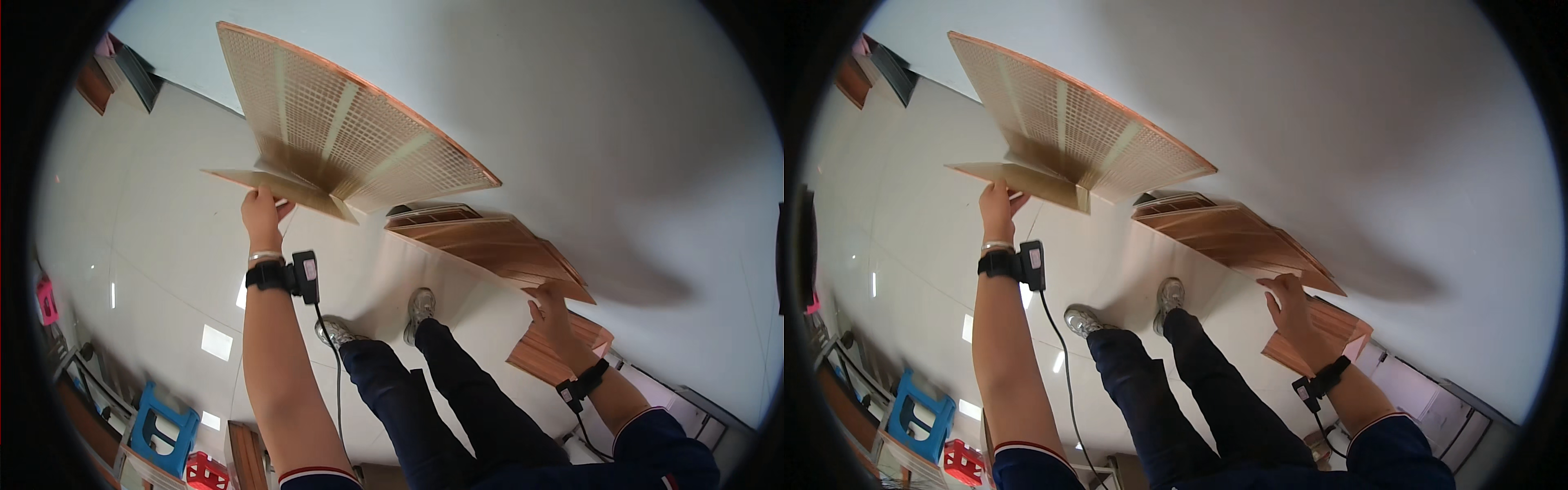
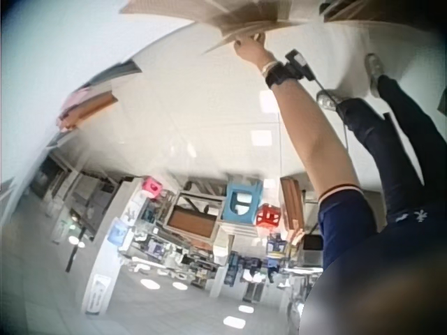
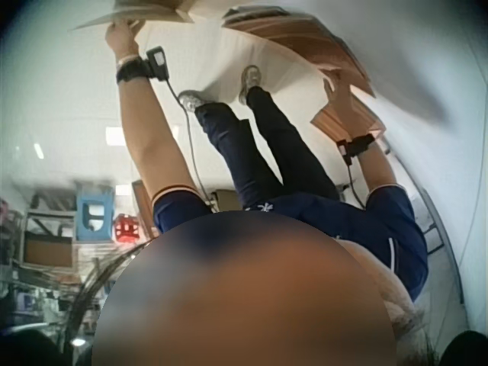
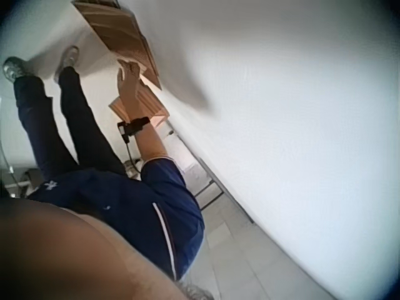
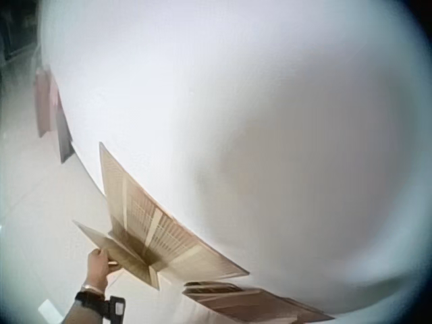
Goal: Organize and stack metal sheets on the floor while documenting progress in a logbook.
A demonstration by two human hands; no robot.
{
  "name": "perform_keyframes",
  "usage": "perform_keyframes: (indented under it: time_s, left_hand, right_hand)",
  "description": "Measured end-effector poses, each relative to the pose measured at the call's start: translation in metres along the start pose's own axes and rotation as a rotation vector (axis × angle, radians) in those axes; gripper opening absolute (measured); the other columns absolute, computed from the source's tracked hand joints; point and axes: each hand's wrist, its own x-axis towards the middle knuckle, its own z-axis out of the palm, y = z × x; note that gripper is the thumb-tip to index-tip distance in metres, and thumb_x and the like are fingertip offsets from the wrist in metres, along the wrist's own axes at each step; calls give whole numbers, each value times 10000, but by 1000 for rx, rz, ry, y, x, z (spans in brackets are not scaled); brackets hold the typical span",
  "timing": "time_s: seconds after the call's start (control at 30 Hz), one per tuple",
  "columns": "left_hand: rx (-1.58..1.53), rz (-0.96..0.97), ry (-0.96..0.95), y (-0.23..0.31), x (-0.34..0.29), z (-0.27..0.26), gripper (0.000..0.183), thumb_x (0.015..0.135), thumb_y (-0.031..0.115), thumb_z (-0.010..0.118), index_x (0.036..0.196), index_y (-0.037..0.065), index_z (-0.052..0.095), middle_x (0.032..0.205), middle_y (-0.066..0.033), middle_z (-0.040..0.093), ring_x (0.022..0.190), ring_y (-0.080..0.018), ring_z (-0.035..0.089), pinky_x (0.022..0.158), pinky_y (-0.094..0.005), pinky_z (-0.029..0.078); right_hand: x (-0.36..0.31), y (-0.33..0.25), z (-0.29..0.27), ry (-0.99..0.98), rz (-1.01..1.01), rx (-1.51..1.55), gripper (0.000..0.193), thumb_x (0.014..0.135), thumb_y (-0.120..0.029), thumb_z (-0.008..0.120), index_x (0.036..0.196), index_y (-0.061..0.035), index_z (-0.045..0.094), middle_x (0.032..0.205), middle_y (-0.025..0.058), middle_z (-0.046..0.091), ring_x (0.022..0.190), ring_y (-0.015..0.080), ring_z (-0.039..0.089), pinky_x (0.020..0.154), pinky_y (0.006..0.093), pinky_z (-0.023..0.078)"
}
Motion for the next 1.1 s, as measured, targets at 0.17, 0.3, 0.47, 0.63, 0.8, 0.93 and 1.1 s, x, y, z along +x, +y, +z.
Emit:
perform_keyframes:
  time_s: [0.17,0.3,0.47,0.63,0.8,0.93,1.1]
  left_hand:
    - [2,-2,-57,13,-2,53,608,878,181,494,1373,-52,227,1129,-196,523,886,-285,625,679,-307,547]
    - [34,71,-261,-8,-22,60,561,906,209,487,1378,3,266,1251,-171,489,1027,-265,576,837,-337,492]
    - [76,-126,-353,-92,-82,11,430,920,186,449,1316,30,386,1215,-144,531,991,-225,583,825,-312,490]
    - [68,-365,-293,-167,-182,-53,374,914,173,467,1263,39,455,1143,-122,577,937,-180,595,763,-281,500]
    - [44,-534,-122,-170,-267,-103,350,909,177,478,1223,23,478,1103,-112,591,888,-166,592,752,-277,498]
    - [14,-503,-30,-165,-300,-141,345,915,170,453,1224,19,471,1103,-125,587,906,-181,591,765,-291,498]
    - [-85,-491,75,-171,-330,-155,321,921,159,451,1208,22,486,1091,-120,591,893,-173,594,761,-281,500]
  right_hand:
    - [-6,4,7,-184,81,133,225,842,-60,542,1050,-99,619,1005,121,583,964,284,556,858,408,424]
    - [2,-2,-4,4,55,-128,277,832,-82,567,1108,-106,587,1171,141,498,1093,333,467,941,458,366]
    - [15,-7,-9,253,76,-271,414,816,-98,583,1216,-71,480,1289,171,362,1203,353,349,989,492,305]
    - [17,-1,-6,263,83,-317,472,801,-90,585,1253,-86,450,1293,162,364,1200,346,351,982,488,302]
    - [30,-16,-14,363,-54,-396,503,798,-94,581,1277,-94,429,1280,151,395,1172,339,386,962,482,320]
    - [66,-44,-19,344,-168,-245,534,787,-93,581,1289,-74,399,1212,140,468,1125,341,428,950,461,341]
    - [71,-55,-8,300,-85,-196,513,763,-72,591,1248,-57,426,1177,139,490,1104,325,443,939,442,354]
